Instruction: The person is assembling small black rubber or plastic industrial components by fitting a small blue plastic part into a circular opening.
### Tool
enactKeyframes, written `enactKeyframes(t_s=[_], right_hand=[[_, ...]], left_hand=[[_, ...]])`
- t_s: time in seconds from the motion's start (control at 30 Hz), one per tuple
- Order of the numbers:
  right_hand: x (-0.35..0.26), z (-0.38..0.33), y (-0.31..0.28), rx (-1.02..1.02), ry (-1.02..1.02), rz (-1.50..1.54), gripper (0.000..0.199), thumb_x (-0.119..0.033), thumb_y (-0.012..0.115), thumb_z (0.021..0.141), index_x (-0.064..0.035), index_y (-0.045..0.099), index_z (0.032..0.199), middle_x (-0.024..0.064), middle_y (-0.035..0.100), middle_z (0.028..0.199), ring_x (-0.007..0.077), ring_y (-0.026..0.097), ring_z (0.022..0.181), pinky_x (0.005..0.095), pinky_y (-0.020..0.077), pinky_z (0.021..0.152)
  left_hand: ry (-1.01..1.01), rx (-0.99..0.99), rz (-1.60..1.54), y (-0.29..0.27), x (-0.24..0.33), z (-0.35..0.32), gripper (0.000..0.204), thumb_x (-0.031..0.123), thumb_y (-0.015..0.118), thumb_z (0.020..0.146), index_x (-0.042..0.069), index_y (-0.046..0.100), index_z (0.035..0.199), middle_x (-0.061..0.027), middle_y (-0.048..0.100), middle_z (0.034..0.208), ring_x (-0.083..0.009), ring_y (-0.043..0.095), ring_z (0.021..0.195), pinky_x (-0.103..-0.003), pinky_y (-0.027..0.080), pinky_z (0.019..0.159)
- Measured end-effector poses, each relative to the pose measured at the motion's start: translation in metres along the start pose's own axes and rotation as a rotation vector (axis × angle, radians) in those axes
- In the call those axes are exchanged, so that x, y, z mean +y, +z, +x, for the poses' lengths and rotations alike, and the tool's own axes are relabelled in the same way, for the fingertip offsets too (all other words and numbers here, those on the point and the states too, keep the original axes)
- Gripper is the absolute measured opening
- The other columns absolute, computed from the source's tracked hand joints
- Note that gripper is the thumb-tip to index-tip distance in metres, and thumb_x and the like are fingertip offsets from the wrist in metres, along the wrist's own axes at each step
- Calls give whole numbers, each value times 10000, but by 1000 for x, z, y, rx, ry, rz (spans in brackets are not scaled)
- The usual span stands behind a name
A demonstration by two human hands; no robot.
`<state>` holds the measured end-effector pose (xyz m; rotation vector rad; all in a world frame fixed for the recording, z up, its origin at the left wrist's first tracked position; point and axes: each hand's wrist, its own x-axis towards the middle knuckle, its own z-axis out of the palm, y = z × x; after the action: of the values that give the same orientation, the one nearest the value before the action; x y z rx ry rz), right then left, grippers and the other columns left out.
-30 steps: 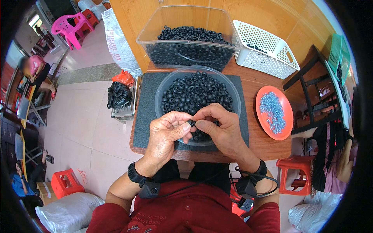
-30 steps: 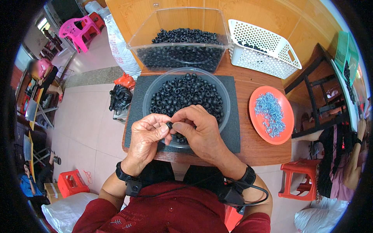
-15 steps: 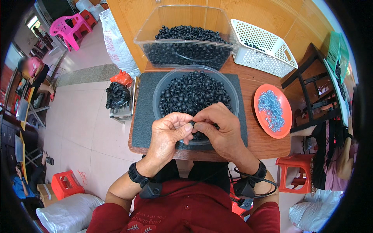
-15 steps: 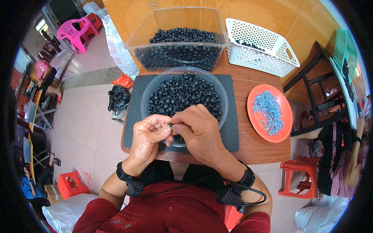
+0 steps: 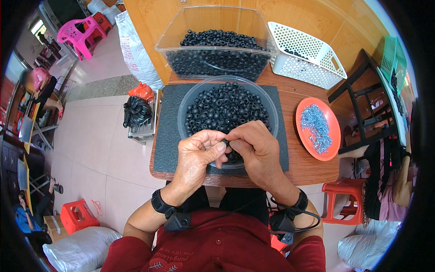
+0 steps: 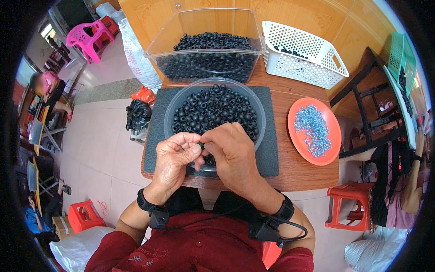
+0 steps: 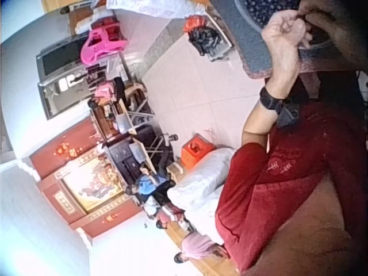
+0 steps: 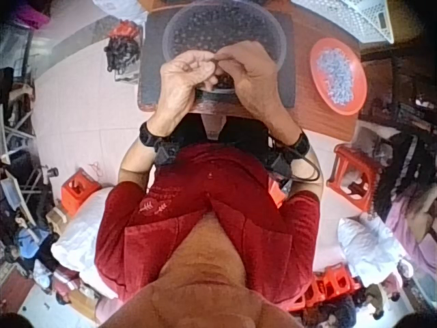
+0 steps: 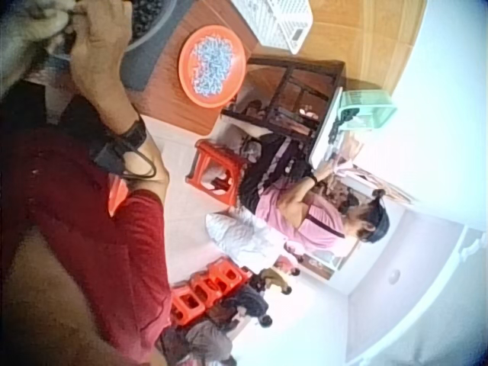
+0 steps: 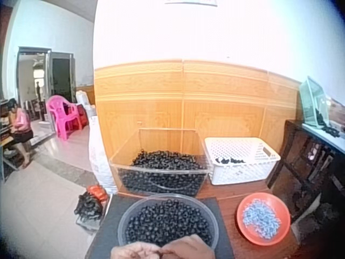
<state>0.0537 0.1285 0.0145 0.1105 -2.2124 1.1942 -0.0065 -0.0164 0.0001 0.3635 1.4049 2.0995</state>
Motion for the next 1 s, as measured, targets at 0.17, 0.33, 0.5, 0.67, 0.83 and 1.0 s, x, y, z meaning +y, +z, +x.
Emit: enactKeyframes(t_s=[0.17, 0.33, 0.5, 0.67, 0.83, 1.0], right_hand=[[4, 3, -6, -74, 72, 9, 72, -13, 620, 745, -38, 611, 812, 72, 585, 759, 257, 534, 737, 356, 420, 663], [1, 10, -11, -183, 178, 64, 81, -13, 616, 749, -28, 609, 829, 88, 587, 751, 263, 541, 750, 354, 430, 671], [-6, 11, -14, -181, 214, 70, 84, -5, 617, 743, -21, 604, 824, 91, 588, 761, 255, 540, 754, 349, 433, 674], [-6, 9, -15, -174, 165, 50, 91, -6, 619, 741, -23, 600, 828, 90, 583, 772, 251, 535, 753, 348, 432, 671], [-4, 10, -15, -172, 36, -10, 108, -9, 613, 747, -35, 588, 849, 90, 569, 777, 264, 526, 762, 352, 425, 671], [-2, 9, -16, -161, -24, -30, 110, -3, 606, 747, -35, 578, 848, 92, 554, 772, 278, 511, 761, 364, 415, 673]], left_hand=[[-20, -5, -17, 1, -1, 0, 150, 26, 623, 847, -29, 614, 986, -100, 654, 784, -107, 592, 612, -207, 468, 507], [-46, -13, -12, -1, 1, 1, 157, 34, 629, 844, -30, 616, 988, -111, 655, 783, -116, 598, 611, -213, 474, 504], [-121, -56, -61, -5, 6, 4, 180, 55, 609, 857, -37, 602, 1011, -146, 660, 807, -153, 617, 606, -248, 495, 521], [-147, -63, -83, -4, 10, 3, 188, 59, 599, 865, -47, 596, 1021, -156, 658, 813, -164, 624, 607, -256, 497, 518], [-169, -64, -85, -3, 12, 3, 195, 66, 598, 868, -49, 593, 1025, -170, 655, 818, -170, 629, 607, -261, 499, 513], [-204, -67, -102, -2, 12, 4, 163, 43, 599, 864, -44, 606, 1002, -135, 661, 806, -147, 623, 622, -241, 497, 510]])
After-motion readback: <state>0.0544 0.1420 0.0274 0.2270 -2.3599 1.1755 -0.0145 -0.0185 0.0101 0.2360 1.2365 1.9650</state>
